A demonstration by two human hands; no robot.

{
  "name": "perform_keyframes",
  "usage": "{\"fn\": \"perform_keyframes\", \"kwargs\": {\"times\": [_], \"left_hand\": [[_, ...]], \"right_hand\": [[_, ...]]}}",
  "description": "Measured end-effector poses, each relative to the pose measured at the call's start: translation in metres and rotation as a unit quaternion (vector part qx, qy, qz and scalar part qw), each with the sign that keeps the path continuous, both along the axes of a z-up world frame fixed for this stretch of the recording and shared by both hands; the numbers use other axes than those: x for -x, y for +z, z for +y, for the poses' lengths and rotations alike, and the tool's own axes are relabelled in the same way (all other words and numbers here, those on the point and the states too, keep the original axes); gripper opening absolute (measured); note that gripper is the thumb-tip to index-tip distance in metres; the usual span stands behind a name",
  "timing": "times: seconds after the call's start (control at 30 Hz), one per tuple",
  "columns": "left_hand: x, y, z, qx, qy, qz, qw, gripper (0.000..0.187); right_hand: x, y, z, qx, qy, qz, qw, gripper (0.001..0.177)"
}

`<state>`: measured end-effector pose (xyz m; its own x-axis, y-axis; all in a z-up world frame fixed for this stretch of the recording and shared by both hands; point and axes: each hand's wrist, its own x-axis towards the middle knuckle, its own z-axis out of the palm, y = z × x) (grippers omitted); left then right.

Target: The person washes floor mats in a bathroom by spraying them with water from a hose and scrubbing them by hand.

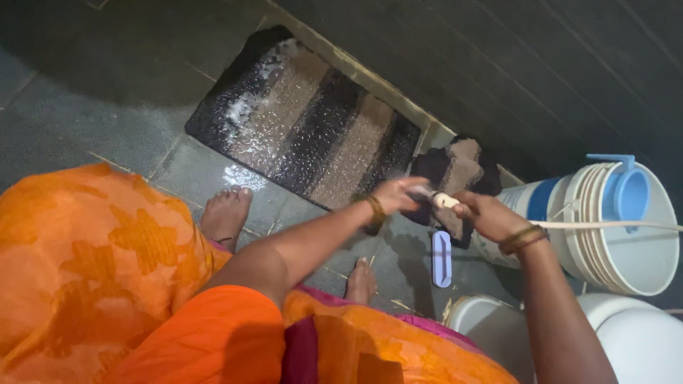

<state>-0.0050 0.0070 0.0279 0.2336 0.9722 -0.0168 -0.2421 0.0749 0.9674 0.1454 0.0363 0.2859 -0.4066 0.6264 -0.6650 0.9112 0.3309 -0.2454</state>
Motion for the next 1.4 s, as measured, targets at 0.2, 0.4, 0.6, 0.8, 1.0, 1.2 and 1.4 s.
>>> {"fn": "perform_keyframes", "kwargs": {"times": [0.2,0.4,0.6,0.8,1.0,1.2,1.4], "left_hand": [[0.142,0.017,-0.020,0.081,-0.215,0.667,0.709,0.099],[0.146,-0.025,-0.042,0.087,-0.223,0.682,0.691,0.087],[0.140,-0.066,-0.036,0.063,-0.220,0.675,0.701,0.088],[0.128,-0.069,-0.030,0.039,-0.216,0.662,0.716,0.092],[0.124,-0.066,-0.025,0.045,-0.227,0.646,0.727,0.101],[0.132,-0.065,-0.022,0.032,-0.241,0.632,0.736,0.101],[0.132,-0.071,-0.027,0.005,-0.208,0.632,0.747,0.096]], "right_hand": [[0.000,0.027,-0.012,0.017,-0.036,0.068,0.997,0.036],[-0.010,0.052,-0.020,0.058,-0.107,0.097,0.988,0.033],[-0.010,0.065,-0.018,0.047,-0.087,0.094,0.991,0.034],[-0.019,0.061,-0.017,0.058,-0.101,0.058,0.991,0.040],[-0.016,0.069,-0.020,0.050,-0.091,0.035,0.994,0.042],[-0.012,0.084,-0.026,0.057,-0.135,0.028,0.989,0.042],[-0.032,0.091,-0.020,0.066,-0.101,0.034,0.992,0.047]]}}
